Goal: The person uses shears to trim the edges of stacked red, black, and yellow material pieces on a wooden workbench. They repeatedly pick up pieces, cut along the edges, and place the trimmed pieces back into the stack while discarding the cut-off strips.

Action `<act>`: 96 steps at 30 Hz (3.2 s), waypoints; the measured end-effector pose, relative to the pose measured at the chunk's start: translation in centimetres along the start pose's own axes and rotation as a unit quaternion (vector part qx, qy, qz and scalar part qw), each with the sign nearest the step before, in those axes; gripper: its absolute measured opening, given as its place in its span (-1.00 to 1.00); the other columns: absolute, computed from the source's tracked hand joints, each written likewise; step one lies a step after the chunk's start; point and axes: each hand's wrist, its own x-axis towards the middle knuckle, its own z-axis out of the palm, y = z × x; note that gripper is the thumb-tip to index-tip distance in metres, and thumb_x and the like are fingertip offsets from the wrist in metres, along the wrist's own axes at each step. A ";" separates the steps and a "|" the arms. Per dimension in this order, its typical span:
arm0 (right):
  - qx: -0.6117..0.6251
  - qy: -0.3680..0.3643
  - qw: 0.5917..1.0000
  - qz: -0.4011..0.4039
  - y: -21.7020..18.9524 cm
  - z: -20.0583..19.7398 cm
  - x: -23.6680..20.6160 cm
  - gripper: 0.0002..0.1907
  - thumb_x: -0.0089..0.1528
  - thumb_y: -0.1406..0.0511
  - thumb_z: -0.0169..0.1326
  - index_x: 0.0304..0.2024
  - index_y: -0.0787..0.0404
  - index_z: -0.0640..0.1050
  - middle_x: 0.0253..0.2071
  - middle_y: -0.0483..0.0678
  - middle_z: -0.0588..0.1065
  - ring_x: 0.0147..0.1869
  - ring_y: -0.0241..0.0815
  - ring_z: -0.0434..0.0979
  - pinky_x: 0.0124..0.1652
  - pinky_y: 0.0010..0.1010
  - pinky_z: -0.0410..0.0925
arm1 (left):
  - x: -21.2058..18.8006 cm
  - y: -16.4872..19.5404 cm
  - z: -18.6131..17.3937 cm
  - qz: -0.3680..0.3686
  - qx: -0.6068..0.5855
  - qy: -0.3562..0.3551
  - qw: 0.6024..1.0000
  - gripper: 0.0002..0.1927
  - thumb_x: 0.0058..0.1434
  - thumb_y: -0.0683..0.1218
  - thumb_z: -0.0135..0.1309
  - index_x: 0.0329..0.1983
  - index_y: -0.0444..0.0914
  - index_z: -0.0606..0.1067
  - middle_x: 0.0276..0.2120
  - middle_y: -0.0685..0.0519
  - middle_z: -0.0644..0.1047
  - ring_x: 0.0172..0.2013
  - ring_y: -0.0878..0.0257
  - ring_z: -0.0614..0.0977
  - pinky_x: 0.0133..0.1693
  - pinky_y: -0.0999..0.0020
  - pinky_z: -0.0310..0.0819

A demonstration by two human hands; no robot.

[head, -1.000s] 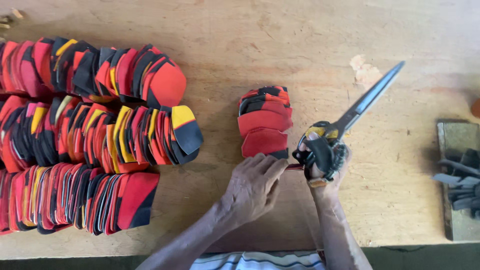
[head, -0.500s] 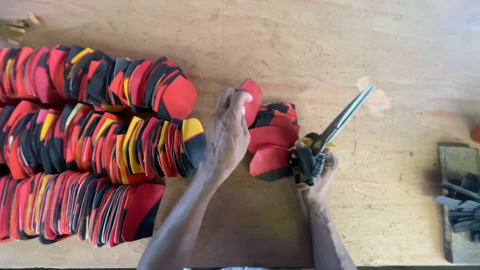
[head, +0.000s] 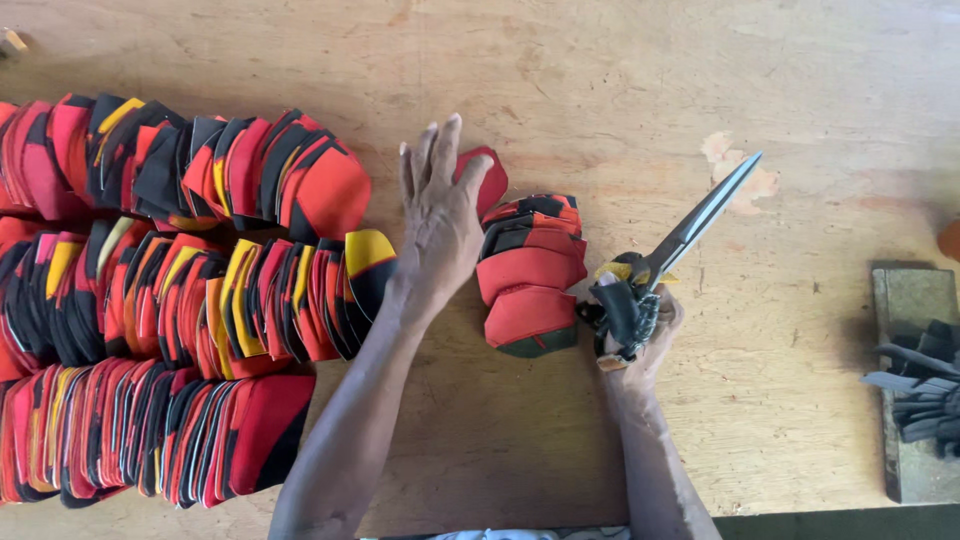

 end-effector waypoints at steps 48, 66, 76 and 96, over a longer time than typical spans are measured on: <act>-0.008 0.014 1.000 0.003 -2.2 -1.8 -0.2 -0.89 0.32 0.35 0.20 -0.19 0.30 0.57 -0.38 -0.14 0.55 -0.35 -0.40 0.54 -0.32 -0.58 0.40 | -0.9 2.2 -1.6 -0.092 -0.227 0.089 0.965 -0.89 0.43 -0.27 0.06 -0.10 -0.29 0.36 -0.36 -0.13 0.54 -0.35 -0.01 0.64 -0.32 0.17 0.48; 0.033 0.043 0.999 0.004 -1.4 -2.6 -0.1 -0.85 0.30 0.37 0.20 -0.11 0.25 0.53 -0.36 -0.12 0.55 -0.35 -0.36 0.57 -0.32 -0.53 0.45 | -10.2 10.6 -3.3 -0.161 -0.059 -0.254 0.952 -0.45 -0.10 0.00 0.37 -0.15 -0.29 0.38 -0.20 -0.12 0.40 -0.22 -0.09 0.56 -0.30 0.02 0.43; -0.054 0.050 0.997 -0.011 -2.7 -2.8 0.3 -0.86 0.35 0.34 0.18 -0.13 0.34 0.57 -0.39 -0.10 0.53 -0.37 -0.38 0.53 -0.34 -0.56 0.41 | -6.7 8.0 0.0 -0.051 -0.018 -0.084 0.995 -0.31 0.09 0.09 0.30 0.18 -0.32 0.37 0.04 -0.19 0.44 0.04 -0.13 0.46 0.05 -0.05 0.34; 0.028 0.101 0.993 -0.050 -1.5 -4.5 1.4 -0.87 0.35 0.40 0.22 -0.10 0.34 0.54 -0.33 -0.10 0.52 -0.30 -0.34 0.53 -0.29 -0.52 0.39 | -4.8 8.5 0.8 0.140 -0.101 -0.177 0.969 -0.12 -0.05 0.19 0.34 0.32 -0.24 0.38 0.37 -0.21 0.21 0.34 -0.19 0.22 0.30 -0.11 0.05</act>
